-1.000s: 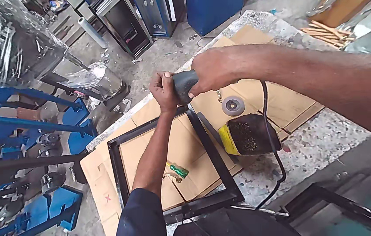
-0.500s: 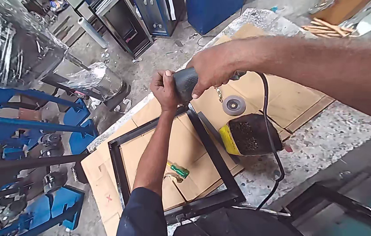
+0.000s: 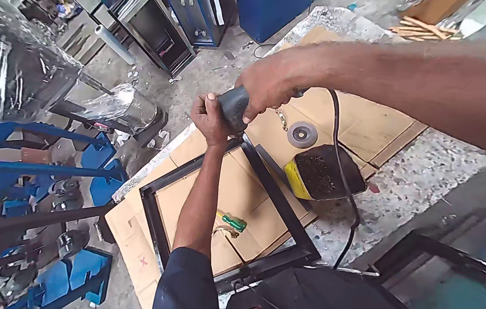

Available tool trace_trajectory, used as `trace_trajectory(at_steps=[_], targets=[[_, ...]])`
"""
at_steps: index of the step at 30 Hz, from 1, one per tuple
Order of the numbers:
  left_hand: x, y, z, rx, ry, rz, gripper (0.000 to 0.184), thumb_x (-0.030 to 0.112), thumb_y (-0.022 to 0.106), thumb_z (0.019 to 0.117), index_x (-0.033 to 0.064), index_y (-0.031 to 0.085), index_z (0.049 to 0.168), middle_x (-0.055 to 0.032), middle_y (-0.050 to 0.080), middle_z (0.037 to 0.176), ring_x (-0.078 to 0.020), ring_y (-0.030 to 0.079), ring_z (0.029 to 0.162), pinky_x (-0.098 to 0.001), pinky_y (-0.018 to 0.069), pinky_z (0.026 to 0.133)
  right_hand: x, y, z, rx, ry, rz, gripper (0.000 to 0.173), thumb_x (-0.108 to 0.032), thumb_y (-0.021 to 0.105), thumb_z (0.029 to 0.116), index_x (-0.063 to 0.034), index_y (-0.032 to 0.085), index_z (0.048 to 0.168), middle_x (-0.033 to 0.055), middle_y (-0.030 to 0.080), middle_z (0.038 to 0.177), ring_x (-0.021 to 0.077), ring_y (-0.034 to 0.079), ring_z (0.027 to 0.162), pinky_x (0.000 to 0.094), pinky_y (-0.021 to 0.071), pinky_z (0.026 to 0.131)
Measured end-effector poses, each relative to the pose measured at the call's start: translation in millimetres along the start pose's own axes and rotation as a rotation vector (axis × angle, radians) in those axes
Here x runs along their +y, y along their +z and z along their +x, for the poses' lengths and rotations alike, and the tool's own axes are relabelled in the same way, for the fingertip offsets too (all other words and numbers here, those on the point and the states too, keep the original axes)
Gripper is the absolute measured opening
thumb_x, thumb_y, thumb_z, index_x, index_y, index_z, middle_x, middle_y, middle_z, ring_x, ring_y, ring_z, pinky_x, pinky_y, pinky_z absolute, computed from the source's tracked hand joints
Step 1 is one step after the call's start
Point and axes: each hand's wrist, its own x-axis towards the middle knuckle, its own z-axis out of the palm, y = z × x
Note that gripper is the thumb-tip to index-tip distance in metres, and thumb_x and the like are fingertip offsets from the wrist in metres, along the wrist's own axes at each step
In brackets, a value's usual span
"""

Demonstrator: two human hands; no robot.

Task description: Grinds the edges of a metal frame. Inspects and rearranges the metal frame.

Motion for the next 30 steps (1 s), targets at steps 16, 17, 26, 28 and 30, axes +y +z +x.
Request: trace_trajectory(at_steps=[16,17,26,28,30], targets=[[-4.1,-2.0,0.6,-0.01,-0.007,0.003,0.026,0.021,0.05,0.1027,0.008,0.06,0.082,0.0001,0.061,0.068,-0.0098,0.062,0.062,-0.0292,0.056,0.061,-0.1,1.9,3.7,-0.01,0.003,0.01,0.03,-0.036,0.082,0.0887,-0.0096,0.071,0.099,0.006,0.061,0.064,0.0176,0.053,0.05,0.0386,0.0469,0.049],[-4.3,-2.1,0.6,-0.009,-0.004,0.011,0.026,0.022,0.05,0.1026,0.0079,0.06,0.082,0.0002,0.061,0.068,-0.0097,0.062,0.062,-0.029,0.056,0.061,0.4,2.5,5.0,-0.009,0.006,0.017,0.03,-0.036,0.083,0.0882,-0.0099,0.07,0.099,0.006,0.061,0.064,0.0176,0.053,0.049,0.0384,0.0468,0.049],[-8.6,-3.1,0.1,-0.011,0.0,0.01,0.027,0.024,0.051,0.1019,0.0085,0.059,0.081,0.0,0.061,0.068,-0.0099,0.062,0.062,-0.0293,0.0557,0.061,1.6,4.2,9.0,-0.02,0.004,0.055,0.033,-0.035,0.082,0.0891,-0.0096,0.07,0.106,0.0072,0.064,0.068,0.0185,0.054,0.051,0.0389,0.0478,0.051],[-8.8,-2.9,-0.2,-0.009,-0.003,0.015,0.029,0.026,0.052,0.1021,0.0089,0.06,0.08,0.0,0.061,0.068,-0.0101,0.062,0.062,-0.0294,0.0555,0.06,3.2,4.6,9.4,-0.013,-0.008,0.038,0.034,-0.036,0.082,0.0887,-0.0097,0.07,0.107,0.0066,0.061,0.066,0.0181,0.053,0.05,0.0389,0.0467,0.049],[-8.8,-2.5,-0.8,-0.002,-0.012,0.017,0.028,0.026,0.052,0.1015,0.0087,0.06,0.081,0.0,0.061,0.068,-0.0103,0.062,0.062,-0.0294,0.0557,0.06,3.7,4.6,9.5,-0.007,-0.009,0.022,0.036,-0.037,0.082,0.0885,-0.0097,0.07,0.109,0.0071,0.06,0.066,0.0185,0.052,0.05,0.0398,0.0469,0.049]])
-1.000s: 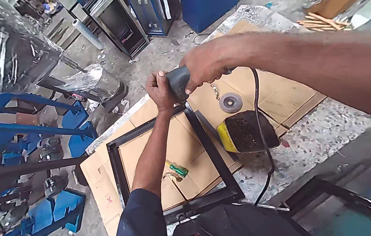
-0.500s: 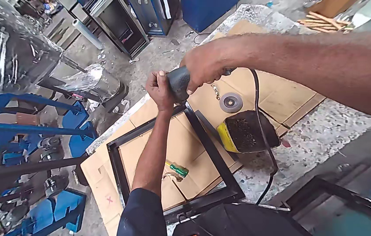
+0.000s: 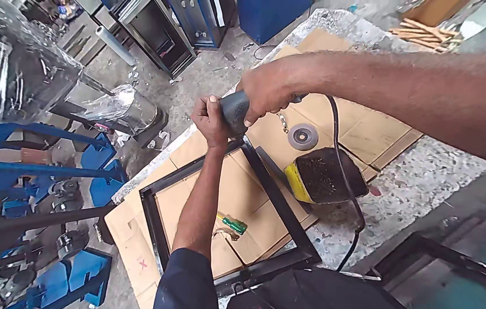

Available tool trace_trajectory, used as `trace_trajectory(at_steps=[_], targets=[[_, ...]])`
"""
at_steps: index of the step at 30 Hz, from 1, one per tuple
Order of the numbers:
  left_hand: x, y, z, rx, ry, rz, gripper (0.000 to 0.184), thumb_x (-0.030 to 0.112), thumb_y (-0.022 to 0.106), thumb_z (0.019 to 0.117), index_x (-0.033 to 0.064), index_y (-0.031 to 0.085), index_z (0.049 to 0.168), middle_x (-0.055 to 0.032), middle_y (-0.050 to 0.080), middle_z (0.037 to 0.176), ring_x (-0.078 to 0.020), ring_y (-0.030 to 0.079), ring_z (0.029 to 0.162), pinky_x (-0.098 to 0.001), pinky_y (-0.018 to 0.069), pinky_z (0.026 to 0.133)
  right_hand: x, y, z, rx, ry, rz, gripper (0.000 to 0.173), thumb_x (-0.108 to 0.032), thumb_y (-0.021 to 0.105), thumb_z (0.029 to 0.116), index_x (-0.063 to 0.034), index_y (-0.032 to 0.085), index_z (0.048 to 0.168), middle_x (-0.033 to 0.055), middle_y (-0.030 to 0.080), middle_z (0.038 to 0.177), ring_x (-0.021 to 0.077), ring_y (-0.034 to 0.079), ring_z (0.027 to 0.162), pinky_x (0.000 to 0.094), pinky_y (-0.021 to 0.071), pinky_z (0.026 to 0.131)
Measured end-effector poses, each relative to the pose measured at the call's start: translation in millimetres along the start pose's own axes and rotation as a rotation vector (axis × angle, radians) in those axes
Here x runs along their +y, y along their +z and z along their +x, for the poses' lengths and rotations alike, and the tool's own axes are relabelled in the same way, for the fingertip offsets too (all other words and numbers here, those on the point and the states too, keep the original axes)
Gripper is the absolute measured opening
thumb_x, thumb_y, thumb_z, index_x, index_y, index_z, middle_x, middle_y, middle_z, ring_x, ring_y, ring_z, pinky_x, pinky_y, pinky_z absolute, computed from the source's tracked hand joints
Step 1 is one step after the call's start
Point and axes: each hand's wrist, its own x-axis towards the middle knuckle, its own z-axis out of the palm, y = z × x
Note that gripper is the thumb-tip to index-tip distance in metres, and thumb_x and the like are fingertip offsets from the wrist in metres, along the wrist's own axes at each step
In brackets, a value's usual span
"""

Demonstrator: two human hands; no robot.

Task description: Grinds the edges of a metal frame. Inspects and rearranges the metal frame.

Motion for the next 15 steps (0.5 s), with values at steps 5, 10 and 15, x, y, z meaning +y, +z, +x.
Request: trace_trajectory(at_steps=[5,10,15], targets=[[-0.8,-0.5,-1.2,0.008,-0.009,0.014,0.027,0.024,0.051,0.1018,0.0082,0.06,0.082,-0.0002,0.062,0.069,-0.0103,0.063,0.063,-0.0295,0.0563,0.061,1.8,1.1,2.7,-0.001,0.003,0.004,0.034,-0.038,0.082,0.0888,-0.011,0.071,0.106,0.0065,0.06,0.065,0.0181,0.052,0.048,0.0398,0.0464,0.049],[-3.0,-0.3,-1.9,0.011,-0.011,0.012,0.027,0.025,0.051,0.1012,0.0085,0.059,0.081,-0.0002,0.061,0.068,-0.0103,0.062,0.061,-0.0295,0.0557,0.06,1.7,0.5,3.5,-0.02,-0.005,-0.011,0.036,-0.039,0.08,0.0903,-0.0101,0.07,0.108,0.0059,0.063,0.067,0.0169,0.053,0.05,0.0385,0.0465,0.05],[-3.0,-0.9,-2.0,0.035,-0.026,-0.002,0.025,0.017,0.047,0.1018,0.0077,0.058,0.081,-0.0013,0.061,0.067,-0.0118,0.063,0.062,-0.0316,0.0565,0.061,-3.5,15.1,-13.5,0.313,-0.118,-0.327,0.068,-0.041,0.085,0.0813,-0.0168,0.057,0.138,0.0183,0.067,0.092,0.0422,0.067,0.086,0.0632,0.0512,0.066]])
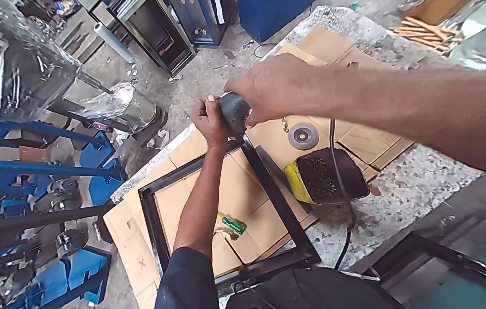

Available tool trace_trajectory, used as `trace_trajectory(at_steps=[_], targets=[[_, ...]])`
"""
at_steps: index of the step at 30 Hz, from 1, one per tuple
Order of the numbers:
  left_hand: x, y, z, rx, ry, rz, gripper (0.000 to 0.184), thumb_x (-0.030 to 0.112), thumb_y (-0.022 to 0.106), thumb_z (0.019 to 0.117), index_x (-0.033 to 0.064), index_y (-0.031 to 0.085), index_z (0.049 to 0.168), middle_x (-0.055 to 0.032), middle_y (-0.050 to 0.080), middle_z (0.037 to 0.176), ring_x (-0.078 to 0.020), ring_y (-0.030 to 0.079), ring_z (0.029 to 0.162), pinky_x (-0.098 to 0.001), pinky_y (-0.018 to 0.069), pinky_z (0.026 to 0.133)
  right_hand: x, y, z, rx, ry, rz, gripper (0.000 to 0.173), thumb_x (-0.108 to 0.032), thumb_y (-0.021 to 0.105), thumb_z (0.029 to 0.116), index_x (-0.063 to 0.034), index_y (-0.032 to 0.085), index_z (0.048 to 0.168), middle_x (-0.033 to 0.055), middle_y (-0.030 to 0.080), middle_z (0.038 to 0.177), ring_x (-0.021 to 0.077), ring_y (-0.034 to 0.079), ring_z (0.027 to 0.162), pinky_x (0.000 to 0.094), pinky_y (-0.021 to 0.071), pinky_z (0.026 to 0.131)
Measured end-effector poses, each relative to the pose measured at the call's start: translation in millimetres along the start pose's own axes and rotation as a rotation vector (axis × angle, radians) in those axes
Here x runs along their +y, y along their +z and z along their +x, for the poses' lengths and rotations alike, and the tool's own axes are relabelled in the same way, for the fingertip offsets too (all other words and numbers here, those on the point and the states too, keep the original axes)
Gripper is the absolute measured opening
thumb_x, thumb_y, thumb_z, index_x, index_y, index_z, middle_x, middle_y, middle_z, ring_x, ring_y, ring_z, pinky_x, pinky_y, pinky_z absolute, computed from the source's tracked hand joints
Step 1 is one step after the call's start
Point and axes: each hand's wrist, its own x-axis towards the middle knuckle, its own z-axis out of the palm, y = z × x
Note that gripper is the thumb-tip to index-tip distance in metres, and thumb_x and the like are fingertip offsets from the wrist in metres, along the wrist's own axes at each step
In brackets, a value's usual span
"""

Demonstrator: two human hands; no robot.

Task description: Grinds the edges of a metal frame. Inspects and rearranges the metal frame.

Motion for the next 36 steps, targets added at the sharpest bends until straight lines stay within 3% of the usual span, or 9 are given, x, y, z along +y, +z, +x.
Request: trace_trajectory(at_steps=[3,9,14,16,18,20,23,27,36], targets=[[1.4,-0.1,-5.3,0.036,0.017,0.014,0.025,0.019,0.049,0.1018,0.0091,0.055,0.08,0.0003,0.057,0.065,-0.0106,0.06,0.06,-0.0304,0.0552,0.059,-0.4,4.7,-5.9,0.123,-0.071,-0.084,0.052,-0.033,0.084,0.0817,-0.0187,0.061,0.126,0.0168,0.064,0.085,0.0423,0.067,0.079,0.0596,0.0495,0.058],[2.6,-1.4,-3.6,0.03,0.002,0.026,0.026,0.017,0.047,0.102,0.0092,0.057,0.079,0.0002,0.06,0.066,-0.0106,0.062,0.061,-0.0309,0.0563,0.061,-10.8,0.6,-6.6,0.063,0.037,-0.067,0.042,-0.028,0.081,0.0782,-0.0192,0.064,0.116,0.0131,0.062,0.08,0.0388,0.066,0.076,0.056,0.0475,0.055],[2.4,-1.3,-3.2,0.027,-0.004,0.026,0.025,0.016,0.046,0.102,0.0092,0.056,0.08,0.0001,0.06,0.067,-0.0105,0.062,0.062,-0.0307,0.0563,0.061,-7.9,1.8,-3.2,0.047,0.025,-0.062,0.044,-0.027,0.08,0.0787,-0.0158,0.063,0.117,0.014,0.062,0.08,0.0392,0.066,0.077,0.057,0.0475,0.056],[1.9,-1.8,-3.6,0.023,0.002,0.027,0.025,0.017,0.048,0.1011,0.0092,0.057,0.079,0.0005,0.06,0.066,-0.0099,0.062,0.061,-0.0296,0.0559,0.059,-0.6,-1.7,7.3,-0.103,0.015,0.053,0.048,-0.036,0.08,0.0859,-0.0124,0.063,0.124,0.0132,0.064,0.083,0.0352,0.066,0.076,0.0572,0.0521,0.062],[1.7,-2.5,-4.9,0.009,-0.004,0.028,0.025,0.019,0.049,0.101,0.0076,0.058,0.08,-0.0009,0.06,0.067,-0.0109,0.062,0.06,-0.0301,0.0556,0.059,10.3,-1.3,19.2,-0.293,0.041,0.322,0.049,-0.044,0.08,0.0894,-0.0125,0.065,0.124,0.0077,0.07,0.076,0.0219,0.065,0.06,0.0424,0.0549,0.056],[2.0,-2.3,-3.5,0.008,-0.008,0.028,0.026,0.019,0.049,0.1011,0.0064,0.058,0.081,-0.0025,0.061,0.067,-0.0124,0.062,0.061,-0.0313,0.0559,0.059,13.2,-4.2,24.1,-0.389,0.09,0.481,0.045,-0.038,0.081,0.0892,-0.0108,0.067,0.122,0.0088,0.07,0.075,0.0194,0.061,0.056,0.0368,0.051,0.053],[3.5,-2.8,-3.8,0.009,-0.013,0.037,0.025,0.019,0.048,0.1008,0.0068,0.059,0.082,-0.0013,0.061,0.067,-0.0114,0.062,0.061,-0.0308,0.0559,0.059,6.7,-7.0,23.8,-0.383,0.103,0.397,0.043,-0.039,0.081,0.0891,-0.0096,0.066,0.117,0.0067,0.062,0.067,0.0164,0.052,0.049,0.035,0.0456,0.048],[5.1,-1.6,-1.5,0.003,-0.008,0.011,0.026,0.02,0.05,0.1012,0.0071,0.059,0.08,-0.001,0.06,0.065,-0.011,0.061,0.059,-0.0302,0.0555,0.058,4.7,-7.2,21.4,-0.345,0.097,0.34,0.039,-0.039,0.081,0.0899,-0.0101,0.068,0.112,0.0061,0.063,0.066,0.0172,0.054,0.049,0.0372,0.0479,0.049],[7.0,-4.1,0.5,-0.018,0.017,-0.013,0.025,0.019,0.049,0.1019,0.0074,0.06,0.082,-0.001,0.061,0.068,-0.0115,0.063,0.063,-0.0309,0.0565,0.061,1.9,-8.3,20.9,-0.313,0.117,0.338,0.054,-0.042,0.082,0.088,-0.0115,0.062,0.128,0.0073,0.064,0.069,0.0187,0.057,0.052,0.0391,0.0503,0.051]])
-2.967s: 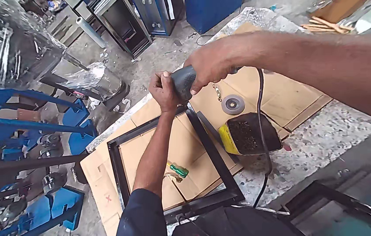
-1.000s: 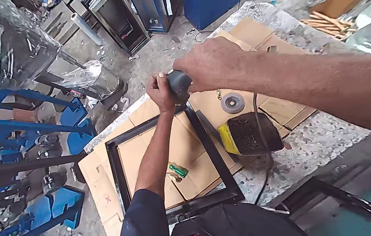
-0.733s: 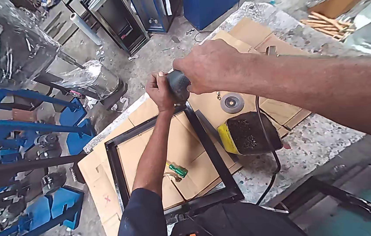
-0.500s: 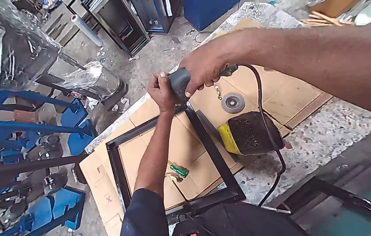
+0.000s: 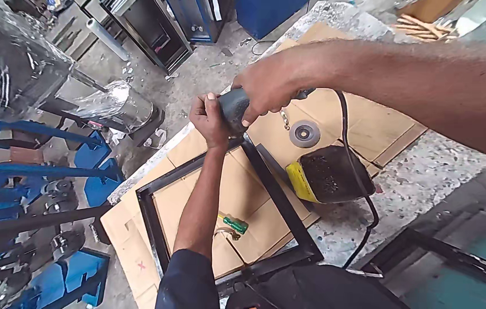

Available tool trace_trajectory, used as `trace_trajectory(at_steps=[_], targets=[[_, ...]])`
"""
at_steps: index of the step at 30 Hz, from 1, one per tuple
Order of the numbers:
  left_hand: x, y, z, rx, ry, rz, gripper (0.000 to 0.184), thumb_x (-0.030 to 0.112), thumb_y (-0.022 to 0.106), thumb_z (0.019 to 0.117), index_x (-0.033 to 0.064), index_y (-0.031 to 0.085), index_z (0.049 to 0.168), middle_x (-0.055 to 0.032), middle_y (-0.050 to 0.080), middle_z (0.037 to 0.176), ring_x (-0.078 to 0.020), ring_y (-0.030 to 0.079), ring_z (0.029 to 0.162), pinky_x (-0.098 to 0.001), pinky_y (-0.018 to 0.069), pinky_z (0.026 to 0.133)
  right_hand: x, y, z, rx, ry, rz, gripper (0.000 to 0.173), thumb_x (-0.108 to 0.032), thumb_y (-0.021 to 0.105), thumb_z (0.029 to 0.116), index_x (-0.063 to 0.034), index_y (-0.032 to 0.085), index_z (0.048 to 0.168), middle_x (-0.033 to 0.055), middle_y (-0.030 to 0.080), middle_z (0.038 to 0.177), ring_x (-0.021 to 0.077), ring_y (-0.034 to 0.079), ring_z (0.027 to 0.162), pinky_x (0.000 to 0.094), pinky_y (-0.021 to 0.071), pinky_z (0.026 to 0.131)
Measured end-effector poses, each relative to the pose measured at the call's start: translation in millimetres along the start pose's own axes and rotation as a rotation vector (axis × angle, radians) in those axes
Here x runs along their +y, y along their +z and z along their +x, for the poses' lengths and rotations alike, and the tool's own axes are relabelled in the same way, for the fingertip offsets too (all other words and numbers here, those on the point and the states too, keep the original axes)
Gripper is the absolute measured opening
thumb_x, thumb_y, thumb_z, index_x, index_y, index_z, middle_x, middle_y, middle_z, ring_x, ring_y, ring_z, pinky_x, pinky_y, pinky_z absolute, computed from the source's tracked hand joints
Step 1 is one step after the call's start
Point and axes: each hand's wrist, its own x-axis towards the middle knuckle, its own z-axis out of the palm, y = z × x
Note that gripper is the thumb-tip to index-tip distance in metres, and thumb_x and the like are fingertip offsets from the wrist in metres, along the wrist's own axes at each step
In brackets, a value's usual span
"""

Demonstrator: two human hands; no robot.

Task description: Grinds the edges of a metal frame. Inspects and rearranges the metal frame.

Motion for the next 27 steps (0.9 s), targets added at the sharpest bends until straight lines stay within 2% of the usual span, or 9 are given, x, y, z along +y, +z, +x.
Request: trace_trajectory(at_steps=[12,16,25,27], targets=[[7.2,3.0,3.4,0.001,-0.008,-0.007,0.026,0.019,0.048,0.1021,0.0073,0.059,0.083,-0.0012,0.061,0.068,-0.0113,0.063,0.062,-0.0308,0.0565,0.061,-1.6,-4.9,-4.9,0.012,-0.012,-0.01,0.053,-0.045,0.082,0.0869,-0.0131,0.064,0.125,0.006,0.063,0.068,0.0171,0.055,0.05,0.0376,0.0486,0.049],[10.7,4.7,5.2,0.007,-0.019,-0.016,0.026,0.019,0.048,0.1017,0.0073,0.059,0.082,-0.0015,0.061,0.066,-0.0118,0.063,0.06,-0.0309,0.0563,0.059,-3.0,-6.6,-5.7,0.016,-0.007,-0.008,0.058,-0.045,0.083,0.0862,-0.0118,0.063,0.128,0.006,0.062,0.067,0.0171,0.055,0.05,0.0381,0.049,0.05],[15.9,6.4,8.4,-0.008,-0.021,-0.009,0.027,0.019,0.046,0.1028,0.008,0.058,0.081,-0.0013,0.06,0.067,-0.0116,0.062,0.061,-0.0309,0.056,0.059,-4.0,-10.0,-11.7,0.013,-0.005,0.006,0.052,-0.046,0.081,0.0886,-0.0109,0.063,0.123,0.0056,0.065,0.068,0.0161,0.056,0.05,0.0363,0.0497,0.049],[17.1,6.2,9.3,-0.011,-0.009,-0.011,0.028,0.02,0.046,0.1029,0.0073,0.059,0.081,-0.0016,0.061,0.067,-0.0116,0.062,0.061,-0.0305,0.0561,0.059,-7.0,-11.7,-16.9,0.018,0.009,-0.01,0.047,-0.046,0.08,0.0893,-0.0091,0.065,0.115,0.0055,0.064,0.068,0.0165,0.057,0.051,0.0367,0.0511,0.051]])
